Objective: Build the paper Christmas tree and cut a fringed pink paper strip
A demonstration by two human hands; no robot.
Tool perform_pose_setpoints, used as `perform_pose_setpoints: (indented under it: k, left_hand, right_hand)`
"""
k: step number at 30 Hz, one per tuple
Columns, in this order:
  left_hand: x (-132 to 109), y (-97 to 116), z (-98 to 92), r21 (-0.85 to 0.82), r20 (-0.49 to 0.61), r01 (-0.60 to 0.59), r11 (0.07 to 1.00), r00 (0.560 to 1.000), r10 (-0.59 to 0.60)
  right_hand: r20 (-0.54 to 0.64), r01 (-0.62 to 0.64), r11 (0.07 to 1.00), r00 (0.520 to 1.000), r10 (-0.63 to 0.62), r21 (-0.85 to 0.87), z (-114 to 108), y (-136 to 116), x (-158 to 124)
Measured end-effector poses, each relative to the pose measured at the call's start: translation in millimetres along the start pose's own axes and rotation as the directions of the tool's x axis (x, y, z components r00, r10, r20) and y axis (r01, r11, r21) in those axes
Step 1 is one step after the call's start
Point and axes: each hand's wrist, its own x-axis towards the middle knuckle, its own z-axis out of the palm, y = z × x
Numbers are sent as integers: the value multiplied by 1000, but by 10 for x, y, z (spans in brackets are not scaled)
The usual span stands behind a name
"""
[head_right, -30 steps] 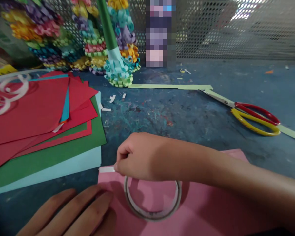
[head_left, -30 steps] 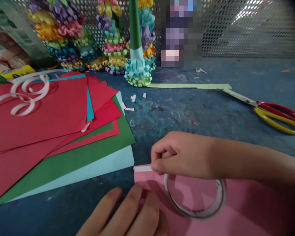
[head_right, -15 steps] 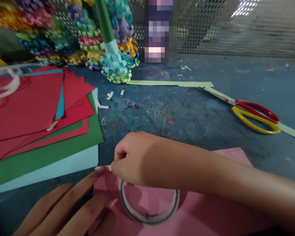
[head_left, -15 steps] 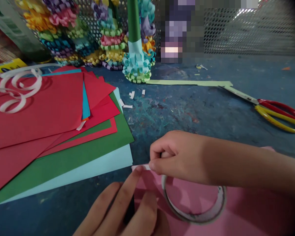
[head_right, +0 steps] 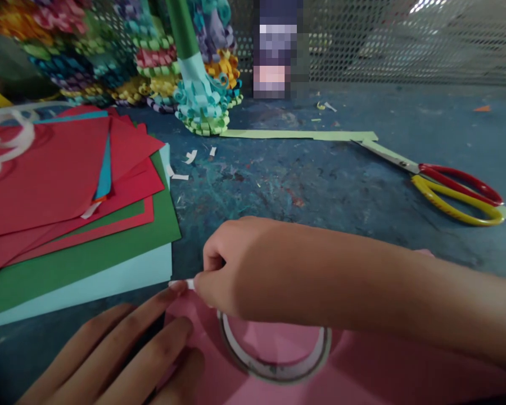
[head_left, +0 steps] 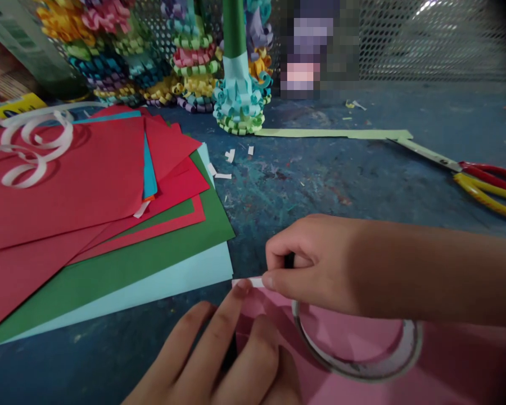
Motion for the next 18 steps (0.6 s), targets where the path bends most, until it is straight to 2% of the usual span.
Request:
perform_pose_setpoints:
  k: [3,5,9,15,18]
  left_hand:
    - [8,-23,15,-26,0,-4,1000,1000,4]
    - [1,-31,24,-55,12,-9,998,1000,9]
    - [-37,-35,19,-89,54,-15,996,998,20]
    - [-48,-60,-8,-83,60,-28,996,998,33]
    - [-29,-56,-12,-69,54,-9,998,998,13]
  right_hand:
    - [67,-142,990,988,143,-16,-77,-89,-32]
    - [124,-200,980,973,196,22,-131,-126,-60]
    - [179,-185,974,971,160,130,-197,-53,-93]
    - [211,-265,940,952,220,213,-241,239,-169]
    - [182,-246,934,962,203,258,-254,306,-220]
